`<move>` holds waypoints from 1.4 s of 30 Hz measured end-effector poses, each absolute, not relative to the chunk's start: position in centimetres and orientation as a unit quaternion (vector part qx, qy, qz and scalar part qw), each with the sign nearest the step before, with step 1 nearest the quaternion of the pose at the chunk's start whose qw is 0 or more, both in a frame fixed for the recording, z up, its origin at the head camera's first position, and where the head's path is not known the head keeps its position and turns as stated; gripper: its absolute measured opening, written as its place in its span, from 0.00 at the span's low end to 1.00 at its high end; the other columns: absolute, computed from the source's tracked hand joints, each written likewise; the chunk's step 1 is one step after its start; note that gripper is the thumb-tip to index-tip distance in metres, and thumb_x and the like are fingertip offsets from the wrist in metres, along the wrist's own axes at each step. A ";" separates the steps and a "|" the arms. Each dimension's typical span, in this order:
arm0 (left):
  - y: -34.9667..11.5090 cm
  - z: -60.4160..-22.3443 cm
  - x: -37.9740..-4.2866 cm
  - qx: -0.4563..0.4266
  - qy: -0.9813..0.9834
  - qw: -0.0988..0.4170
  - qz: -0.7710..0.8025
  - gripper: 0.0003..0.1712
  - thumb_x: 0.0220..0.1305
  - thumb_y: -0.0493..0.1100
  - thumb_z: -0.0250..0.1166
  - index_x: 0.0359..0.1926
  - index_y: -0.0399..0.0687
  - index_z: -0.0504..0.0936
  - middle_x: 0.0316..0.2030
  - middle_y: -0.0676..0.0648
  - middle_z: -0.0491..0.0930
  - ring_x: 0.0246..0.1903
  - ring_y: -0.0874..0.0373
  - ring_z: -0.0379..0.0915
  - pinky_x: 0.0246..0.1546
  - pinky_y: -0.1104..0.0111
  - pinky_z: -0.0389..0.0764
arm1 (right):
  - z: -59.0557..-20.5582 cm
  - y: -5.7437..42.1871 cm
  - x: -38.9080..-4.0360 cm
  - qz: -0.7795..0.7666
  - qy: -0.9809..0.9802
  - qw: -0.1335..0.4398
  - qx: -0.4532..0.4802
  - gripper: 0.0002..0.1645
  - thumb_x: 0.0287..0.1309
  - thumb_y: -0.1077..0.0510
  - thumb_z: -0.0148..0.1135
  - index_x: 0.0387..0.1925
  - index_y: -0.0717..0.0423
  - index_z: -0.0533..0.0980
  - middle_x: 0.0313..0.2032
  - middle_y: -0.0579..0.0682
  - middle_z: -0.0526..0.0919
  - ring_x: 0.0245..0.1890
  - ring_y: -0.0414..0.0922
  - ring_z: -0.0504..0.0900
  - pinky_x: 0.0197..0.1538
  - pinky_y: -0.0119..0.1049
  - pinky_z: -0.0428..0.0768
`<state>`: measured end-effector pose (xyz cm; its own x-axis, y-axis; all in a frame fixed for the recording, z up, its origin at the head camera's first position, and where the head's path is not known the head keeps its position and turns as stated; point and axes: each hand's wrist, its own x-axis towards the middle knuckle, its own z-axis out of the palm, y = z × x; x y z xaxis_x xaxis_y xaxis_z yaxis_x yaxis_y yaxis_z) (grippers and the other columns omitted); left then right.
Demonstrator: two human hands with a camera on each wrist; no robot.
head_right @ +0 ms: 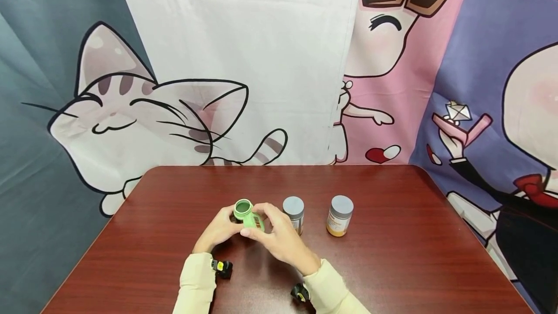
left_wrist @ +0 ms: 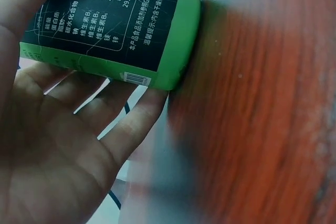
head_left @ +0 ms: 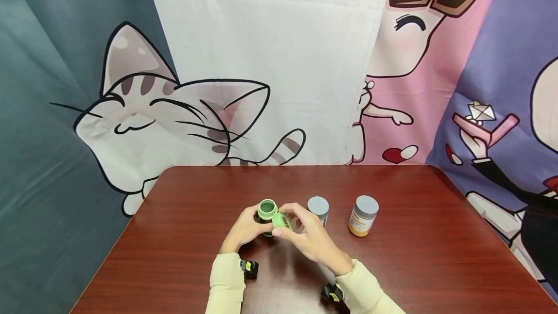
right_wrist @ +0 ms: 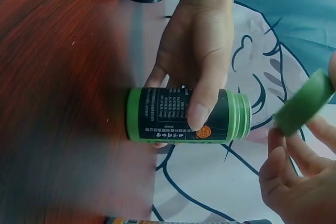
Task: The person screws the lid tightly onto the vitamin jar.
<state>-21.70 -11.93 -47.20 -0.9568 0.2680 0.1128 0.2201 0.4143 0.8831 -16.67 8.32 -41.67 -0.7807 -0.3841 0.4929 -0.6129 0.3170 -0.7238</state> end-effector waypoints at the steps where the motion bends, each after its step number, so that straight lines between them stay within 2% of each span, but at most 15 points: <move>1: -11.9 -47.2 -21.7 0.143 0.843 0.021 0.519 0.25 0.44 0.43 0.71 0.47 0.55 0.77 0.40 0.55 0.79 0.41 0.59 0.73 0.46 0.61 0.71 | -41.8 8.3 -16.7 0.485 -0.804 0.127 0.320 0.23 0.49 0.49 0.67 0.48 0.49 0.74 0.41 0.38 0.76 0.34 0.40 0.73 0.35 0.33 0.73; 6: -11.8 -47.4 -21.8 0.134 0.855 0.019 0.501 0.26 0.47 0.43 0.70 0.49 0.55 0.74 0.42 0.55 0.77 0.42 0.60 0.72 0.45 0.62 0.71 | -42.4 7.7 -16.9 0.467 -0.796 0.156 0.351 0.22 0.52 0.48 0.65 0.49 0.49 0.75 0.48 0.43 0.73 0.43 0.38 0.73 0.40 0.33 0.73; 13: -11.9 -47.3 -21.8 0.149 0.846 0.008 0.511 0.27 0.48 0.40 0.70 0.52 0.53 0.74 0.44 0.52 0.78 0.43 0.59 0.73 0.46 0.61 0.72 | -42.0 6.4 -17.6 0.457 -0.796 0.189 0.349 0.32 0.48 0.52 0.69 0.53 0.56 0.69 0.50 0.49 0.73 0.47 0.39 0.73 0.45 0.33 0.74; 21: -12.0 -47.1 -21.7 0.147 0.846 0.027 0.511 0.30 0.50 0.47 0.70 0.56 0.54 0.72 0.47 0.52 0.77 0.47 0.57 0.72 0.49 0.57 0.71 | -41.6 5.0 -18.8 0.414 -0.822 0.202 0.334 0.31 0.51 0.53 0.67 0.56 0.52 0.67 0.51 0.47 0.74 0.47 0.37 0.70 0.46 0.35 0.73; 26: -12.0 -47.1 -21.8 0.158 0.842 0.012 0.516 0.31 0.50 0.42 0.69 0.58 0.52 0.72 0.49 0.51 0.77 0.50 0.57 0.71 0.52 0.57 0.70 | -42.4 4.4 -19.6 0.406 -0.825 0.206 0.336 0.34 0.51 0.54 0.67 0.59 0.52 0.65 0.53 0.45 0.72 0.50 0.39 0.69 0.50 0.37 0.71; 30: -11.8 -46.4 -21.4 0.156 0.837 0.015 0.525 0.28 0.50 0.38 0.68 0.55 0.48 0.73 0.48 0.49 0.77 0.48 0.56 0.71 0.50 0.59 0.71 | -43.2 4.1 -20.3 0.410 -0.822 0.219 0.330 0.38 0.50 0.54 0.68 0.61 0.52 0.62 0.54 0.47 0.71 0.50 0.42 0.72 0.50 0.37 0.72; 35: -11.6 -44.1 -20.2 0.153 0.837 0.033 0.524 0.26 0.50 0.38 0.68 0.52 0.42 0.75 0.44 0.47 0.78 0.43 0.57 0.72 0.45 0.62 0.73 | -43.5 4.0 -20.8 0.422 -0.823 0.215 0.314 0.36 0.49 0.54 0.69 0.58 0.53 0.64 0.52 0.49 0.72 0.49 0.40 0.73 0.50 0.37 0.73; 42: -11.6 -43.1 -19.6 0.133 0.841 0.042 0.523 0.22 0.49 0.39 0.70 0.47 0.42 0.78 0.41 0.48 0.80 0.39 0.58 0.73 0.43 0.64 0.73 | -43.8 4.0 -20.8 0.409 -0.831 0.207 0.313 0.33 0.52 0.48 0.65 0.57 0.54 0.65 0.50 0.50 0.74 0.48 0.40 0.73 0.48 0.37 0.73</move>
